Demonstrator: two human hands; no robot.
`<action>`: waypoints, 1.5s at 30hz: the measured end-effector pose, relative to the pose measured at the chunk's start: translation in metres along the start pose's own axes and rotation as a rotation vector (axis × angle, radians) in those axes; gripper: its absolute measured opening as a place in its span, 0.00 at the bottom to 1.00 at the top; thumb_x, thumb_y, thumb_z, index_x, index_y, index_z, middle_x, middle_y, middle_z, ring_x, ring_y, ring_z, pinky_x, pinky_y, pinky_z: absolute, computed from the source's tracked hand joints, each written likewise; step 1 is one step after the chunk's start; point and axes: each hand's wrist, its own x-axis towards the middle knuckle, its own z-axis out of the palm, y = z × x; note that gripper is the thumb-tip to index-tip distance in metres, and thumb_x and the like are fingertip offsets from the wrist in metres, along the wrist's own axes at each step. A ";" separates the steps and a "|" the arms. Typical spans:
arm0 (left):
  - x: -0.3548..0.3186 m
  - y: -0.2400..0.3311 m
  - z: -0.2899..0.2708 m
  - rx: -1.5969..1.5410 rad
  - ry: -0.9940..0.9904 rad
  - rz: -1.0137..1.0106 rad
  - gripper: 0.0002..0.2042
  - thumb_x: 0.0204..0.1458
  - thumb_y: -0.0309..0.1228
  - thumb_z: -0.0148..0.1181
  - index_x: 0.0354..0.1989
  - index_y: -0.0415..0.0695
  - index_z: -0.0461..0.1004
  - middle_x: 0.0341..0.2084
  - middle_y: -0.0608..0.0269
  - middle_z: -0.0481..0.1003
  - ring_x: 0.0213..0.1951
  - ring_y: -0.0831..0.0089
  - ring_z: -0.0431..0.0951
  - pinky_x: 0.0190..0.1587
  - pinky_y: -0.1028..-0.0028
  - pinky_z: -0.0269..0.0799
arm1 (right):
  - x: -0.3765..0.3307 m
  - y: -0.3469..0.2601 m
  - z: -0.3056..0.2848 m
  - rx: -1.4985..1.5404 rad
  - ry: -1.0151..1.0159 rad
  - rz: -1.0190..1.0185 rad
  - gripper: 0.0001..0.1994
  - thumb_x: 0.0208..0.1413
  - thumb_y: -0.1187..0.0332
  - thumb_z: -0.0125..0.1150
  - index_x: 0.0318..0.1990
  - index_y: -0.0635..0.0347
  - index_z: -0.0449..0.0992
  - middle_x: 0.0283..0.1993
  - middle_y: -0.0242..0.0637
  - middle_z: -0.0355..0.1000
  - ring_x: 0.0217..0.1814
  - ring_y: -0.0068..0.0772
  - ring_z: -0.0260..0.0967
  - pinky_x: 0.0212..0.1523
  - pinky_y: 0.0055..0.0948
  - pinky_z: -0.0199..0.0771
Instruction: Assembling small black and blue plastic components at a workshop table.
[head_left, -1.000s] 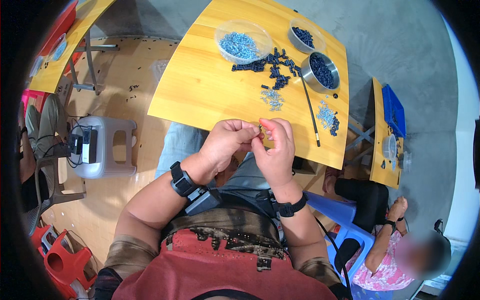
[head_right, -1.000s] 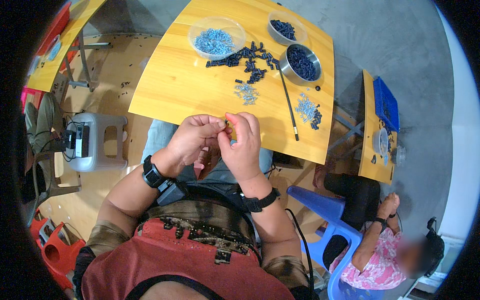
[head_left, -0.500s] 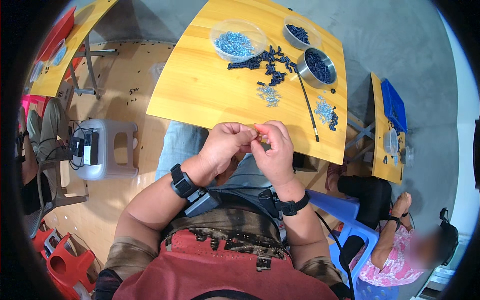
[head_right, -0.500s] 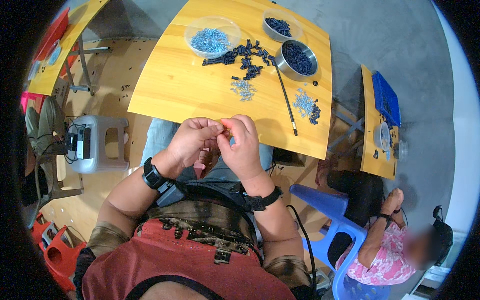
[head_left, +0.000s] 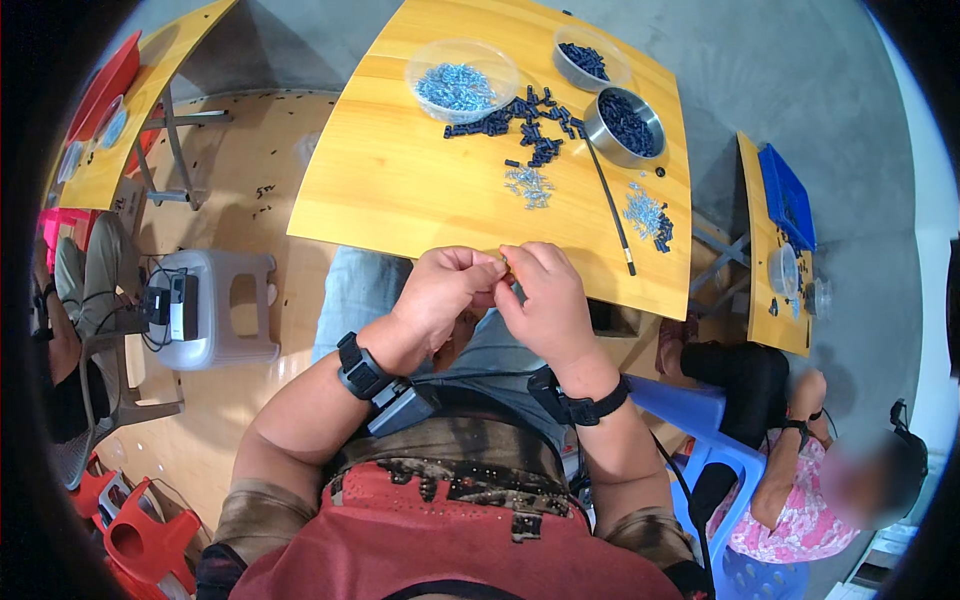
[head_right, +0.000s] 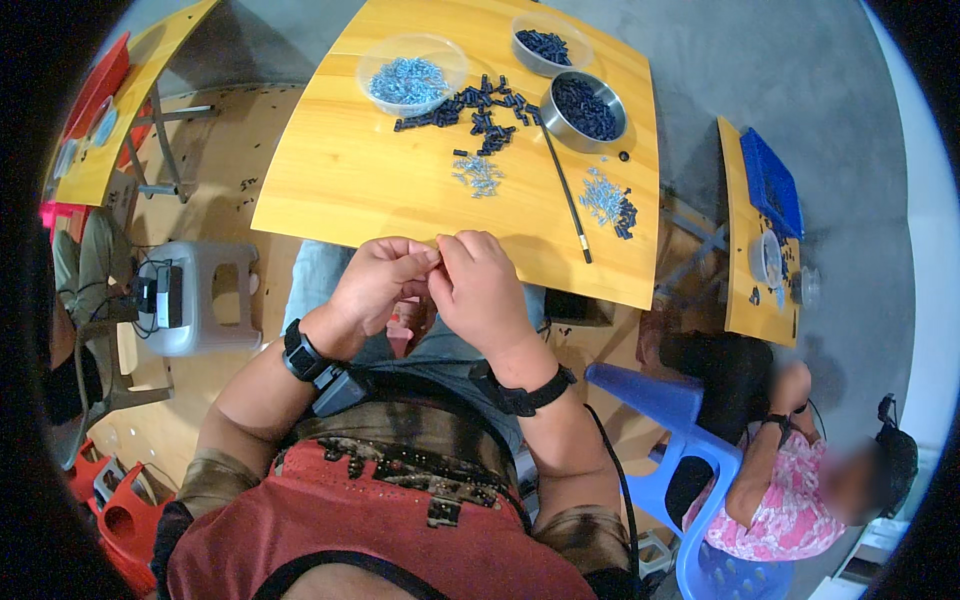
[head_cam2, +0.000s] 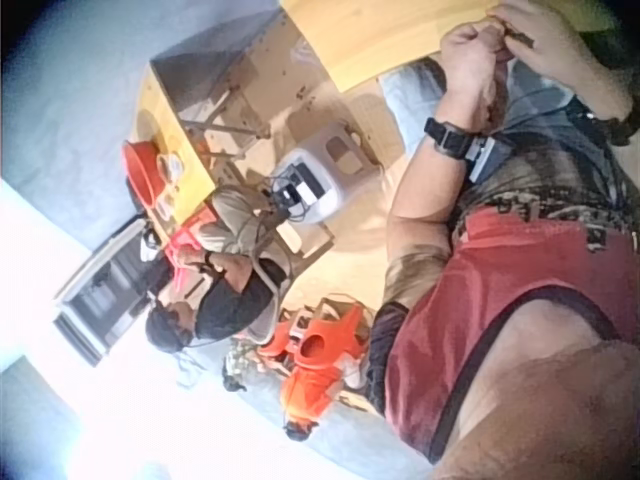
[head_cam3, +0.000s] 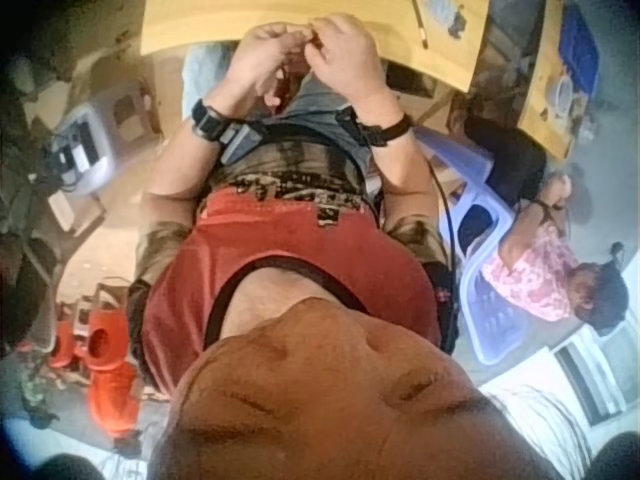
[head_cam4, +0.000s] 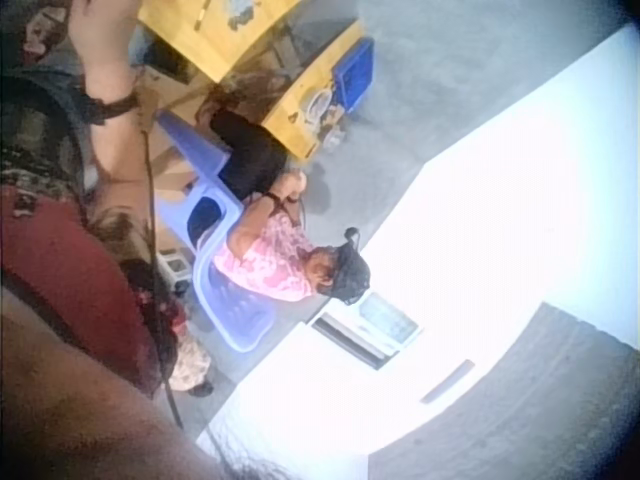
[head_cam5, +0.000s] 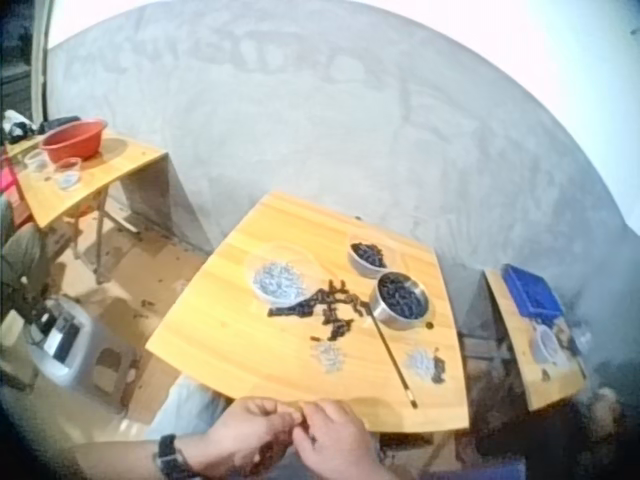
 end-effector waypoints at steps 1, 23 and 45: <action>0.000 -0.001 0.001 0.000 -0.002 -0.001 0.07 0.54 0.26 0.52 0.29 0.36 0.73 0.21 0.62 0.74 0.21 0.79 0.73 0.23 0.82 0.69 | -0.001 0.001 0.000 -0.001 0.000 0.002 0.12 0.39 0.75 0.58 0.35 0.66 0.70 0.31 0.44 0.66 0.37 0.47 0.64 0.38 0.37 0.67; -0.004 -0.012 -0.004 0.149 0.021 0.015 0.07 0.54 0.27 0.51 0.28 0.36 0.73 0.21 0.63 0.73 0.20 0.81 0.71 0.22 0.82 0.67 | -0.008 -0.010 -0.004 -0.087 -0.060 0.010 0.07 0.40 0.74 0.57 0.29 0.65 0.68 0.29 0.45 0.64 0.36 0.48 0.63 0.38 0.40 0.65; 0.015 -0.052 0.004 -0.136 0.070 -0.189 0.07 0.57 0.33 0.50 0.34 0.43 0.71 0.32 0.66 0.73 0.34 0.78 0.73 0.41 0.77 0.72 | -0.040 0.023 0.022 -0.144 0.027 0.260 0.08 0.34 0.70 0.64 0.20 0.59 0.69 0.24 0.39 0.66 0.30 0.43 0.66 0.29 0.37 0.66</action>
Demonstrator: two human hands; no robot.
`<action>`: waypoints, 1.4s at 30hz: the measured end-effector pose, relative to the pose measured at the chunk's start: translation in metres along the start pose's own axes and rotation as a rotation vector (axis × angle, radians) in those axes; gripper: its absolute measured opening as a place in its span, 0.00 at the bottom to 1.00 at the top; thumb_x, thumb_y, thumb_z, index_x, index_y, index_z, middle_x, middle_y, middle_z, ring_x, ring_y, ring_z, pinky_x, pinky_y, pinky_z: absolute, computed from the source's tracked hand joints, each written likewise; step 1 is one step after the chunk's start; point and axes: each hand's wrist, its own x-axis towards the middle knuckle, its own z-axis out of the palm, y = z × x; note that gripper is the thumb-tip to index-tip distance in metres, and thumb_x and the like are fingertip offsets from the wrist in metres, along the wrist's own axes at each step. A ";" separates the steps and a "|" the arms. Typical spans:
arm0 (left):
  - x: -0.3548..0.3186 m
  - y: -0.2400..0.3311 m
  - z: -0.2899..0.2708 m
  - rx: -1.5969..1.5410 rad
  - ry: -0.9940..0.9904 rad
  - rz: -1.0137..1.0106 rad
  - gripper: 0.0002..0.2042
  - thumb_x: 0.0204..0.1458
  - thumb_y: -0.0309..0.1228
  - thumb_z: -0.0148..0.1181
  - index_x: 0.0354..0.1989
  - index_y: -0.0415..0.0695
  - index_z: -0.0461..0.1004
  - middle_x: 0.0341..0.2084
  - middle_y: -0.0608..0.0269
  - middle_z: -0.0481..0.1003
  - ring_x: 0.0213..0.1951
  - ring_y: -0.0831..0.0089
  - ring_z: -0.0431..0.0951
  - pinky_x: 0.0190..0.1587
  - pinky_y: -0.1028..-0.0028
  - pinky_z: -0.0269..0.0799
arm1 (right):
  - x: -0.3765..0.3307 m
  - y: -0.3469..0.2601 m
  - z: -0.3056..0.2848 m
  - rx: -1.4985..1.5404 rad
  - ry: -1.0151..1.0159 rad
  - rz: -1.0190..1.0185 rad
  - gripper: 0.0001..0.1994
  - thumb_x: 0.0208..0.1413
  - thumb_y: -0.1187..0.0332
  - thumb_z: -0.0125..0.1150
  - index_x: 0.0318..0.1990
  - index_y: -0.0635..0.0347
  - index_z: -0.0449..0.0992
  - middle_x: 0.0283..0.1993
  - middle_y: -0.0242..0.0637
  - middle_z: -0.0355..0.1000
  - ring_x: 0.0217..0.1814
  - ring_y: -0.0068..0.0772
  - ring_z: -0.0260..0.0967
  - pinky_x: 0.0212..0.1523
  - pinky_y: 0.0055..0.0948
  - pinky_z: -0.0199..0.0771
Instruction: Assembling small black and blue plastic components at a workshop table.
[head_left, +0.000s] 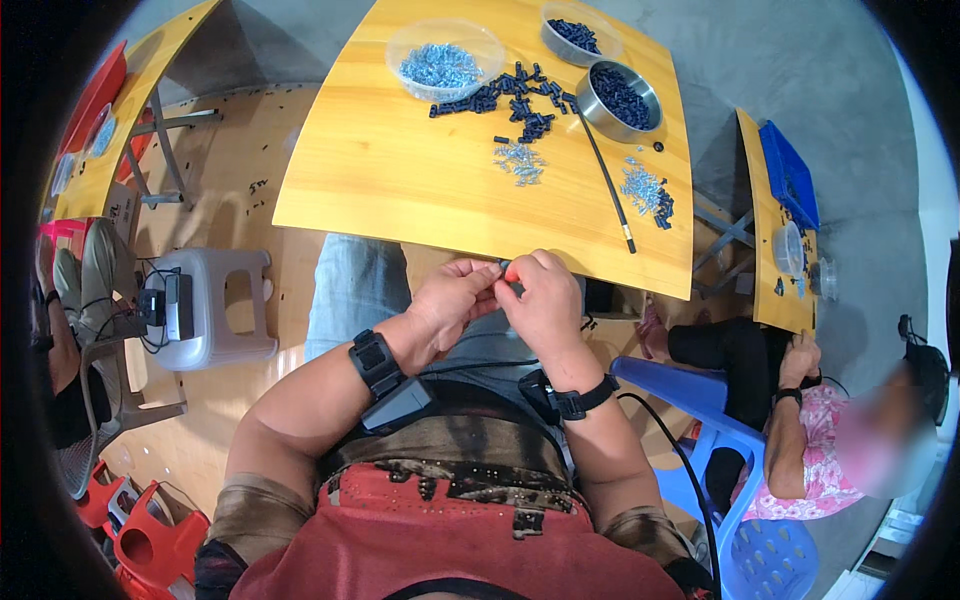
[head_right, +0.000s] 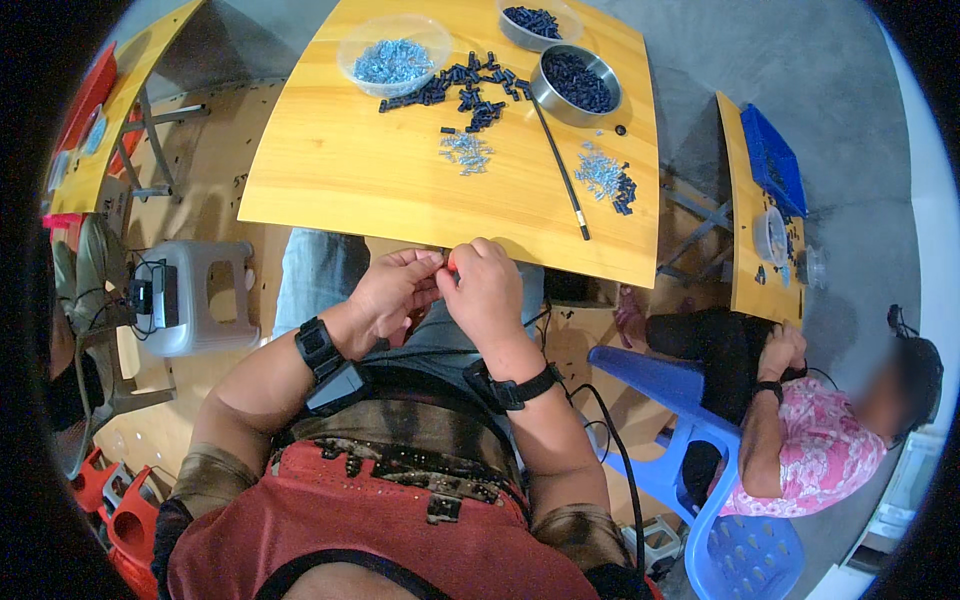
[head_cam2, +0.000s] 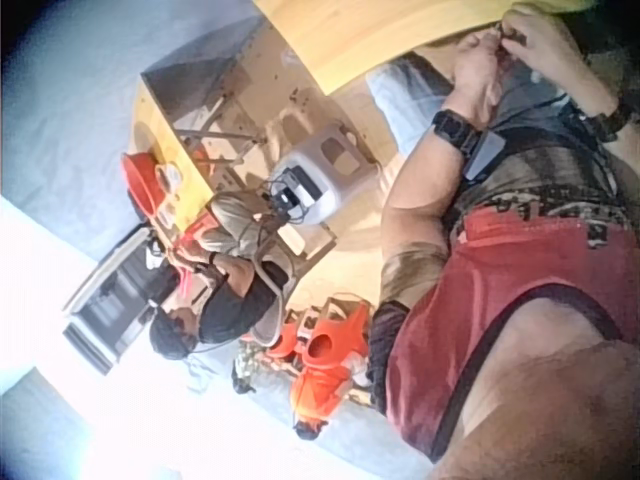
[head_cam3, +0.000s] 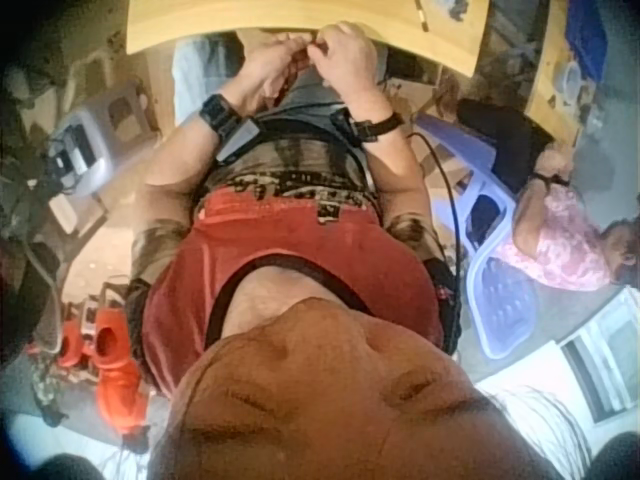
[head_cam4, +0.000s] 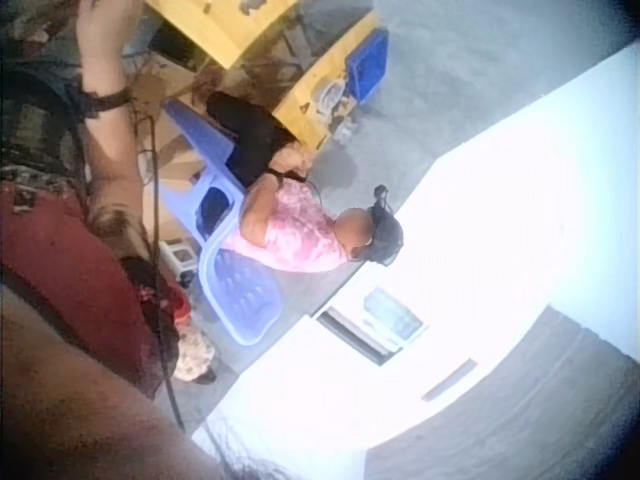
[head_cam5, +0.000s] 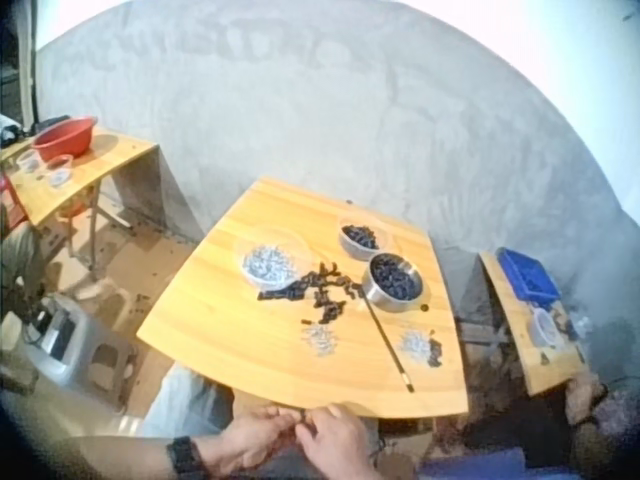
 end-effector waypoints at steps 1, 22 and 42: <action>0.001 -0.001 0.001 -0.001 0.002 -0.003 0.07 0.57 0.33 0.50 0.34 0.43 0.71 0.32 0.66 0.73 0.34 0.78 0.73 0.41 0.77 0.72 | 0.000 0.001 0.000 0.001 -0.003 0.002 0.08 0.34 0.70 0.64 0.20 0.59 0.69 0.24 0.39 0.66 0.30 0.43 0.66 0.29 0.37 0.66; 0.007 -0.008 0.021 0.001 0.220 0.102 0.08 0.55 0.30 0.50 0.27 0.43 0.70 0.16 0.68 0.70 0.16 0.81 0.68 0.19 0.82 0.65 | 0.006 0.018 0.001 0.208 0.047 -0.090 0.06 0.36 0.74 0.62 0.21 0.60 0.70 0.24 0.39 0.66 0.29 0.43 0.65 0.30 0.38 0.67; -0.003 0.006 0.016 0.226 -0.056 -0.168 0.13 0.56 0.33 0.50 0.40 0.34 0.70 0.34 0.56 0.75 0.32 0.74 0.75 0.37 0.78 0.73 | -0.066 0.148 -0.055 0.279 -0.377 0.579 0.14 0.37 0.71 0.67 0.35 0.65 0.75 0.27 0.34 0.73 0.28 0.22 0.68 0.30 0.21 0.69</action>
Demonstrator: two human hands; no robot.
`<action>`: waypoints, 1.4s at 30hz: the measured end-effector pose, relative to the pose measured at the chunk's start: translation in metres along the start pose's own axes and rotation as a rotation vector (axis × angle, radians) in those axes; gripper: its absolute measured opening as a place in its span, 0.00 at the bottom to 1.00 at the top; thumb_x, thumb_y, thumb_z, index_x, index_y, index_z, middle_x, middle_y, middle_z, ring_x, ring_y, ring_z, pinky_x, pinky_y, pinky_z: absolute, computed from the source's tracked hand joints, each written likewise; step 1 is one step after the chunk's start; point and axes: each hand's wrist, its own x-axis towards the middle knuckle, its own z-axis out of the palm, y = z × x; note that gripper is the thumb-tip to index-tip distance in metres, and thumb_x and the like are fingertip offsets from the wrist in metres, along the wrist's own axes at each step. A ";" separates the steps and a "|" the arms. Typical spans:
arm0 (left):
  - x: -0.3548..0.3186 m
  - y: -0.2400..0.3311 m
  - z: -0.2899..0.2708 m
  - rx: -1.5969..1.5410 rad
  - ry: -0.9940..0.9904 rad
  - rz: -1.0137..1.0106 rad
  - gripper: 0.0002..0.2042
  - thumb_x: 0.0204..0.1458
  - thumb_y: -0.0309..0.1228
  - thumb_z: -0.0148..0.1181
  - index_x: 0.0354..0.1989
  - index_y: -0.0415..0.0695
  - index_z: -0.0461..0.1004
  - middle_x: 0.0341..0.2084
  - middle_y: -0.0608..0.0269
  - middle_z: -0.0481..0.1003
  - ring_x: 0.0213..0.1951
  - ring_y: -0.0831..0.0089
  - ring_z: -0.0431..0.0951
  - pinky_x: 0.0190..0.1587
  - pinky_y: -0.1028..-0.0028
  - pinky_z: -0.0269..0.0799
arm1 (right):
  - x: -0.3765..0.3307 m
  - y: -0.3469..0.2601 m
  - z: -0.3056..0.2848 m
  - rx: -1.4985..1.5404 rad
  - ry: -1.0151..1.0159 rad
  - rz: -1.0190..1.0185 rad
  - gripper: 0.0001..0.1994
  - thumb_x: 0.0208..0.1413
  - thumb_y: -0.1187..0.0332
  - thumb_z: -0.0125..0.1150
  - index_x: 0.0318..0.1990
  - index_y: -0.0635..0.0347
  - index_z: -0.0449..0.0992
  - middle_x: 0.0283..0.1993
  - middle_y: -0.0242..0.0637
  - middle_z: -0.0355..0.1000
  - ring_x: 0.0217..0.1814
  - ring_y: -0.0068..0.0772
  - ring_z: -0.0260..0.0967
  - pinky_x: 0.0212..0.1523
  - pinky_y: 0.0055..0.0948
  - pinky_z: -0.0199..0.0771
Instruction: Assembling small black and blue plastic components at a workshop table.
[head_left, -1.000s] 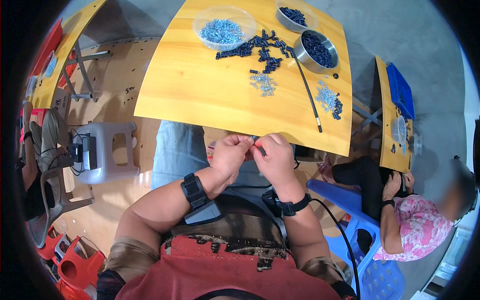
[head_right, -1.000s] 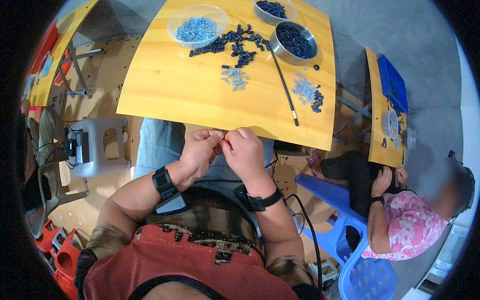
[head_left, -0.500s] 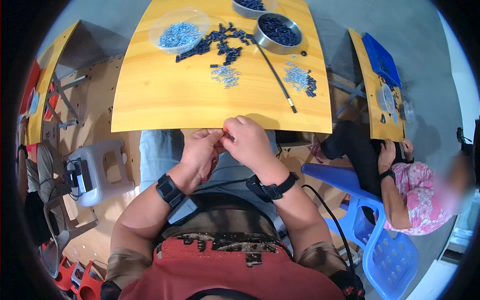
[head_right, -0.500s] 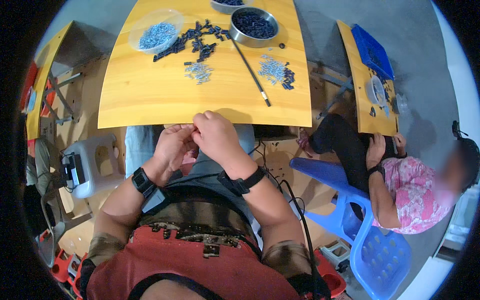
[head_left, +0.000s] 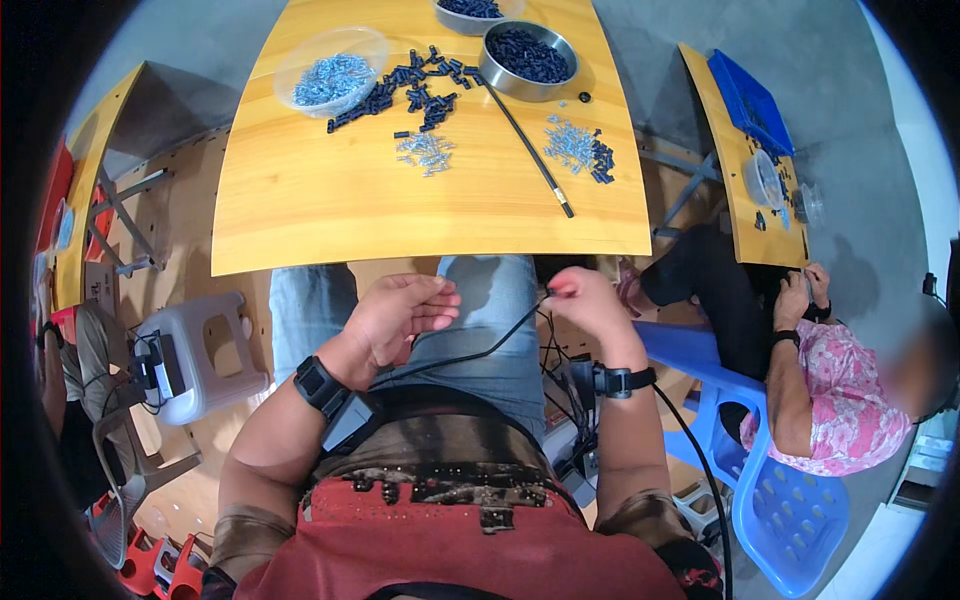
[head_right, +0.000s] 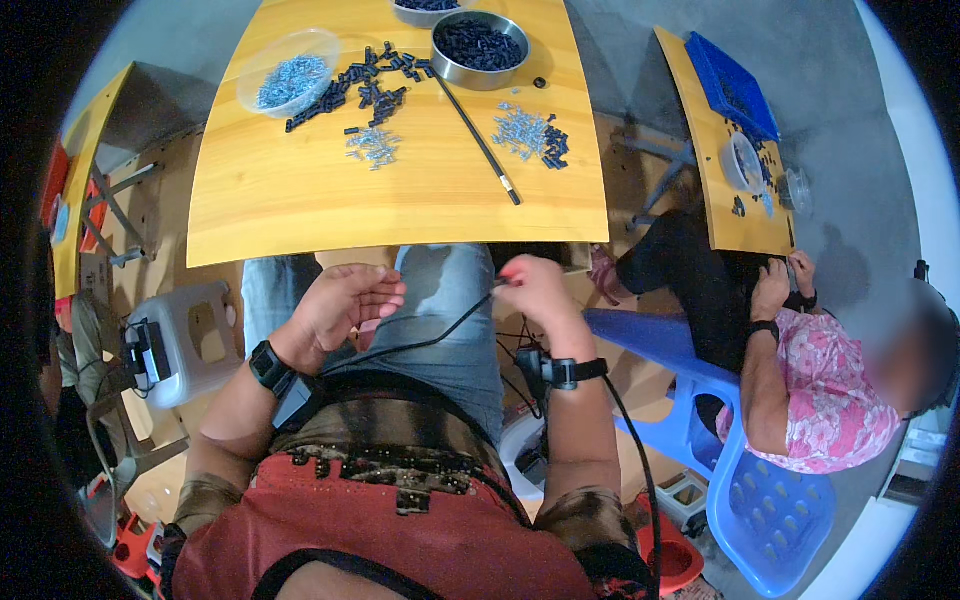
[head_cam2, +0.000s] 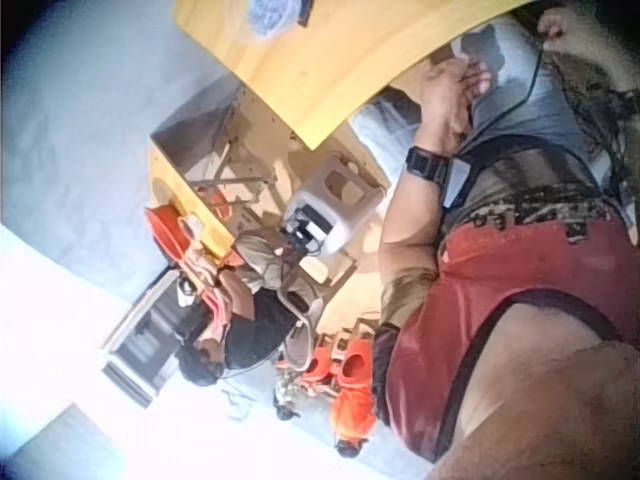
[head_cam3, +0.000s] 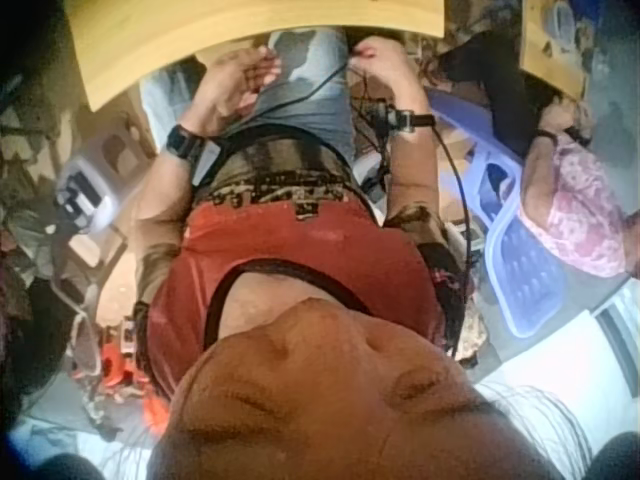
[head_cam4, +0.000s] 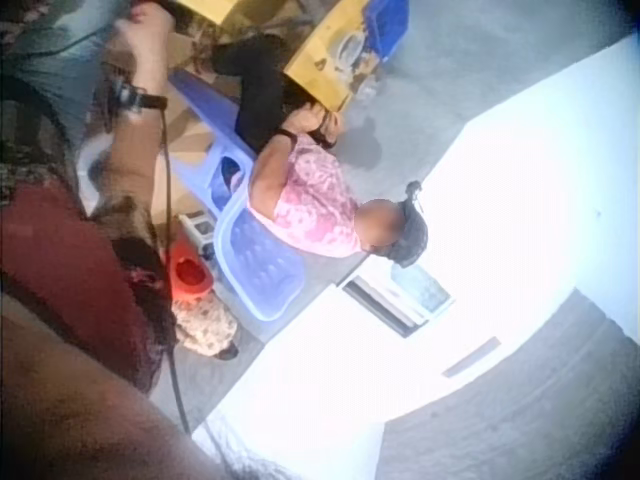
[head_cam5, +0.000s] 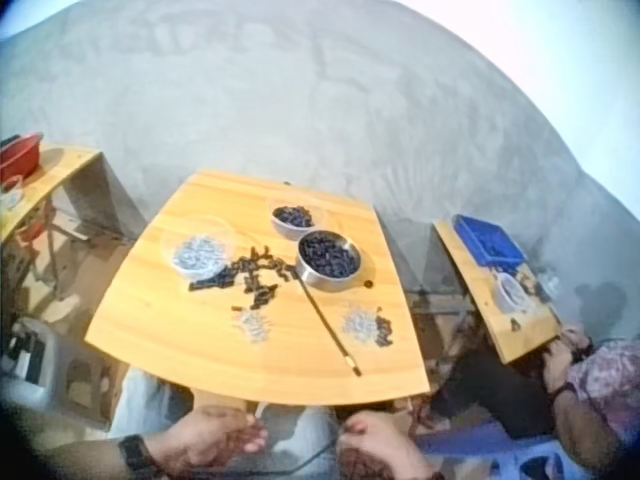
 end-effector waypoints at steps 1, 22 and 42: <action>0.001 0.001 0.001 0.012 0.002 -0.002 0.13 0.56 0.32 0.50 0.40 0.34 0.70 0.34 0.57 0.75 0.33 0.74 0.75 0.37 0.78 0.73 | 0.003 0.019 -0.004 0.027 0.110 0.032 0.15 0.37 0.70 0.67 0.35 0.66 0.75 0.28 0.38 0.73 0.28 0.26 0.70 0.31 0.23 0.70; -0.005 0.044 -0.012 -0.006 -0.197 0.179 0.10 0.55 0.31 0.50 0.37 0.37 0.72 0.31 0.57 0.76 0.30 0.72 0.77 0.33 0.77 0.74 | 0.007 -0.074 -0.026 0.111 -0.389 -0.250 0.06 0.45 0.71 0.62 0.30 0.64 0.75 0.23 0.30 0.70 0.25 0.17 0.65 0.26 0.19 0.65; 0.004 0.076 -0.055 -0.147 0.032 0.417 0.07 0.55 0.29 0.51 0.34 0.38 0.72 0.30 0.59 0.75 0.32 0.73 0.76 0.35 0.76 0.74 | 0.130 -0.167 0.015 0.127 0.301 -0.424 0.05 0.43 0.75 0.60 0.29 0.65 0.75 0.26 0.41 0.72 0.26 0.31 0.71 0.28 0.25 0.70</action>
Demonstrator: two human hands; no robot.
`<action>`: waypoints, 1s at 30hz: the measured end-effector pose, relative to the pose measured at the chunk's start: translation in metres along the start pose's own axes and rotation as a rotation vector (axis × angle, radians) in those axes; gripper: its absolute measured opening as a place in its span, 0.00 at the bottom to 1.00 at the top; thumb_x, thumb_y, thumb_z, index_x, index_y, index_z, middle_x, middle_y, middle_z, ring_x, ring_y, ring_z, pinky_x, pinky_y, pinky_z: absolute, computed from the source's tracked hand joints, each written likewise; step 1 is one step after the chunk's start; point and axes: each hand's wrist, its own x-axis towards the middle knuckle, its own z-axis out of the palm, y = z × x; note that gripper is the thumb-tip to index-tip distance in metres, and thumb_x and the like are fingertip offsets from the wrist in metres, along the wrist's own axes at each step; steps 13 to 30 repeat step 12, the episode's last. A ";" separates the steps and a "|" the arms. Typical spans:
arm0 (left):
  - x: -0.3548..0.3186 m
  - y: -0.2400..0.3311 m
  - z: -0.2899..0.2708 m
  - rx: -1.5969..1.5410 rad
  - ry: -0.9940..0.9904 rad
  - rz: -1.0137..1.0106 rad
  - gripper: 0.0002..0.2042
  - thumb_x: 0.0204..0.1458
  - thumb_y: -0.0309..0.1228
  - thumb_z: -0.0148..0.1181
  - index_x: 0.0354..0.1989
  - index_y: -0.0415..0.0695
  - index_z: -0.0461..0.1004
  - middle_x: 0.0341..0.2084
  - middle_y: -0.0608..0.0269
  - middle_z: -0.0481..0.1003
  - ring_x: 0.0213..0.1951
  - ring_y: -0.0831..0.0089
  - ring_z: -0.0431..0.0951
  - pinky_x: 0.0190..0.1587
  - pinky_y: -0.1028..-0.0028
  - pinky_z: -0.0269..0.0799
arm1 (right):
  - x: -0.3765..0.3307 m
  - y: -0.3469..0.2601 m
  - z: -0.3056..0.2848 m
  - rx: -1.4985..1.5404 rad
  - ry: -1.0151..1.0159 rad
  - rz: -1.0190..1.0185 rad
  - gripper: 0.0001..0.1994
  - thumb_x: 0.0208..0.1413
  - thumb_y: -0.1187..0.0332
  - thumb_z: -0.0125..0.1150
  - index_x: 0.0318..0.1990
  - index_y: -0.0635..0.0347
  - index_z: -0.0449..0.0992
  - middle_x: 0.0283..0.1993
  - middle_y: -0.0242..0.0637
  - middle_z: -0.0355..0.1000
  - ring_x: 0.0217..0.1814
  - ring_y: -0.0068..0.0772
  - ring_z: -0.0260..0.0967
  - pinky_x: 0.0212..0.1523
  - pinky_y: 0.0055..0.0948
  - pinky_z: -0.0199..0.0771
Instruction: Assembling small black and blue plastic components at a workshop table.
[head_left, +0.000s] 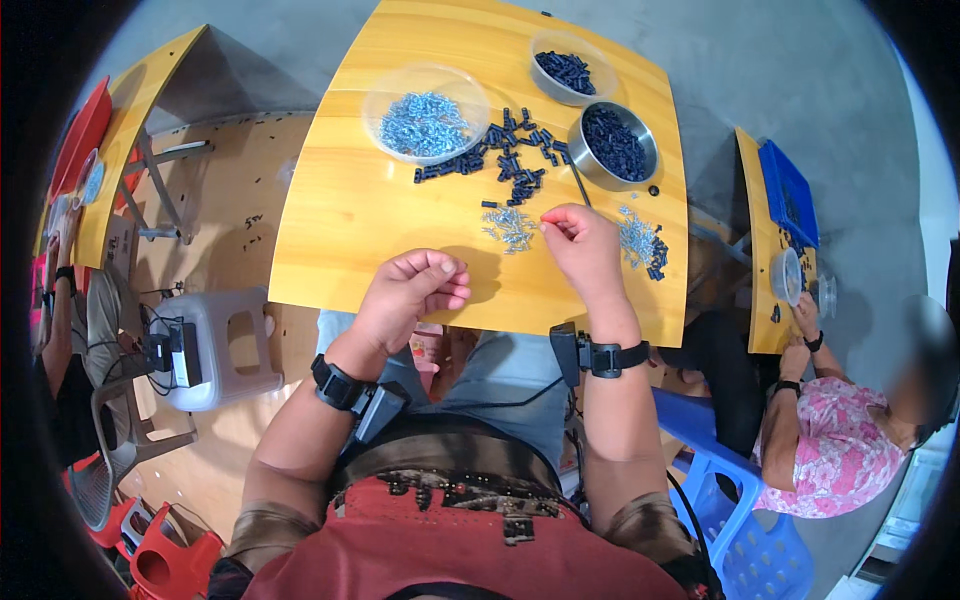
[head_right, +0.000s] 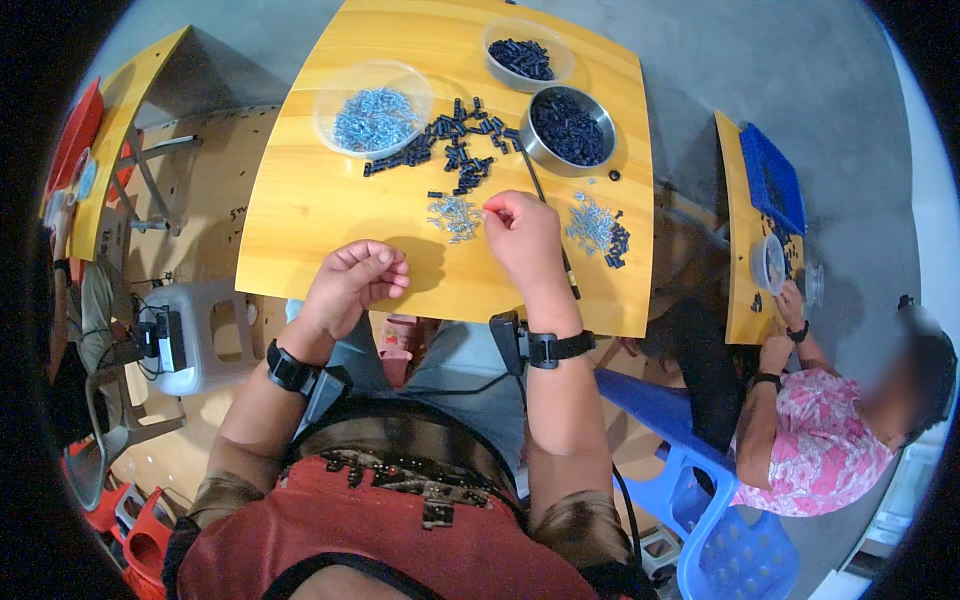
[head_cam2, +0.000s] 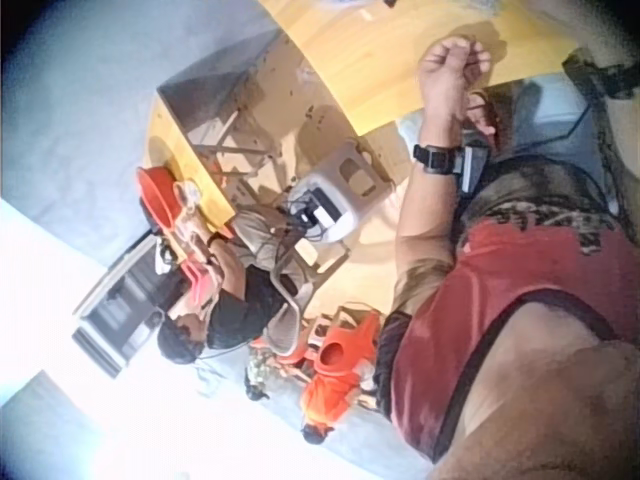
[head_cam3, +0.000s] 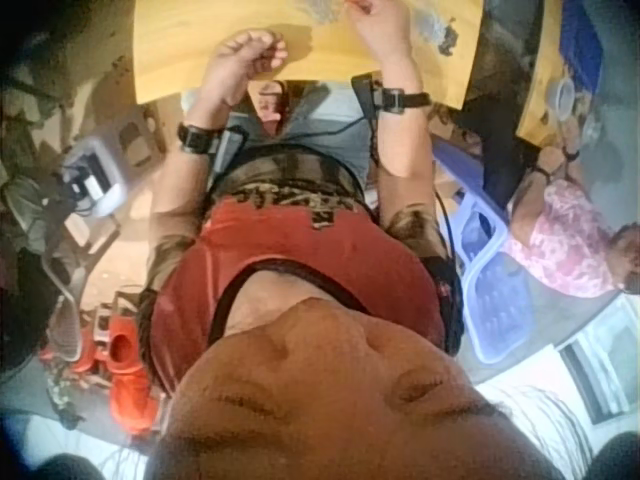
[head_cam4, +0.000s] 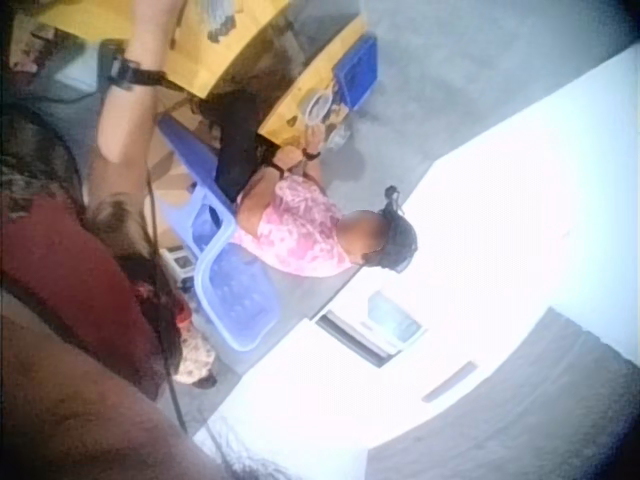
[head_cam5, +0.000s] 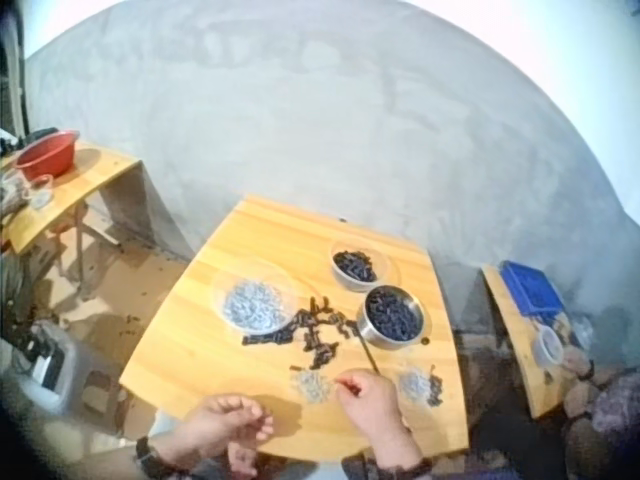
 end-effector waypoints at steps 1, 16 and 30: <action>0.001 0.000 0.000 -0.005 -0.002 -0.002 0.07 0.55 0.29 0.51 0.34 0.38 0.72 0.29 0.59 0.75 0.32 0.73 0.76 0.35 0.75 0.74 | 0.005 -0.005 0.000 -0.023 -0.008 -0.011 0.05 0.42 0.75 0.60 0.29 0.65 0.75 0.26 0.41 0.72 0.26 0.30 0.71 0.28 0.25 0.70; 0.006 -0.003 -0.009 0.016 -0.067 -0.045 0.09 0.55 0.30 0.53 0.38 0.36 0.71 0.31 0.58 0.75 0.32 0.73 0.76 0.37 0.76 0.75 | 0.042 -0.022 0.020 -0.151 -0.163 -0.205 0.05 0.40 0.73 0.61 0.27 0.63 0.77 0.27 0.42 0.71 0.28 0.36 0.71 0.30 0.30 0.70; 0.006 -0.003 -0.009 0.016 -0.067 -0.045 0.09 0.55 0.30 0.53 0.38 0.36 0.71 0.31 0.58 0.75 0.32 0.73 0.76 0.37 0.76 0.75 | 0.042 -0.022 0.020 -0.151 -0.163 -0.205 0.05 0.40 0.73 0.61 0.27 0.63 0.77 0.27 0.42 0.71 0.28 0.36 0.71 0.30 0.30 0.70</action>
